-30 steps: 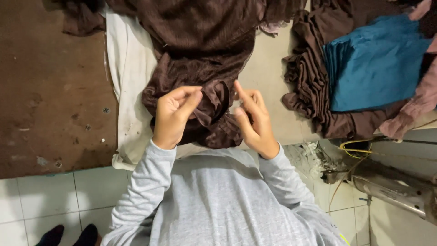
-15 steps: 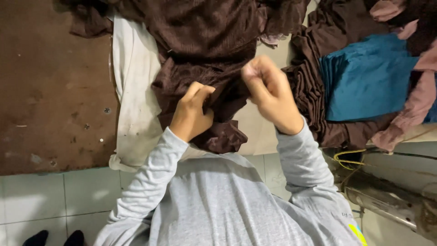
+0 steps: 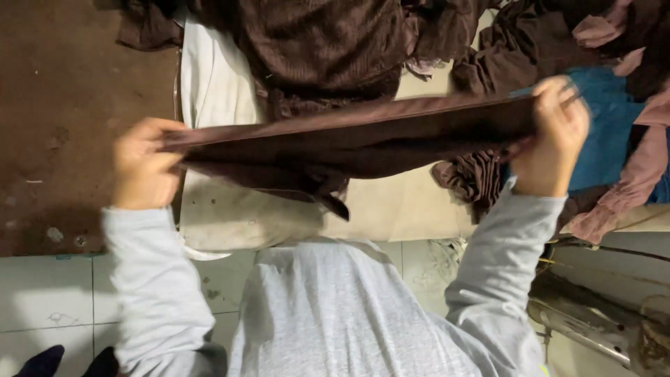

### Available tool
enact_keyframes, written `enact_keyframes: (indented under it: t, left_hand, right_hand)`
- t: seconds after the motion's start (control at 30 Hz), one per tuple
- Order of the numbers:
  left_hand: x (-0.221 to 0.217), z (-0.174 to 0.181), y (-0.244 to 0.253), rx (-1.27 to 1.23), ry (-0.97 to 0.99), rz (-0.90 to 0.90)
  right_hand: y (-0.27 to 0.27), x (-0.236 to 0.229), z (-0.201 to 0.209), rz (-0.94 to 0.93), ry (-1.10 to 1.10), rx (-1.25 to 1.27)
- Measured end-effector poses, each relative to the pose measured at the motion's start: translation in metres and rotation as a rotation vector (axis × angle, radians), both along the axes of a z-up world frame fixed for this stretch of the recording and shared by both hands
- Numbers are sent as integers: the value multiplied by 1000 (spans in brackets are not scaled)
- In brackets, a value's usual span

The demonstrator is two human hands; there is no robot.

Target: Trimming excess threads from brown fabric garments using small scissors on a work surface.

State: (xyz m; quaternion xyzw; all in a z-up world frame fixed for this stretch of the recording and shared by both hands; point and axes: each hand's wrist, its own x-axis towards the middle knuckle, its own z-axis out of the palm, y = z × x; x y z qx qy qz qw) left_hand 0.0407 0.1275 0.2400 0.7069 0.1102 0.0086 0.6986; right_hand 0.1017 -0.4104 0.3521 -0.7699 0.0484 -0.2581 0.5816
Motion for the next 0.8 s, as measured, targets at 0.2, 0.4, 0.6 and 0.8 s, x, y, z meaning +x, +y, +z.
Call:
enact_keyframes:
  t: [0.2, 0.4, 0.6, 0.8]
  left_hand:
    - [-29, 58, 55, -54, -190, -83]
    - [-22, 56, 37, 220, -280, 11]
    - [-9, 43, 0, -27, -363, 63]
    - [14, 46, -24, -298, -195, 0]
  right_hand:
    - [2, -47, -22, 557, 483, -225]
    - [-6, -57, -25, 646, 441, -321]
    - [5, -59, -29, 637, 383, -278]
    - [29, -51, -21, 542, 442, 66]
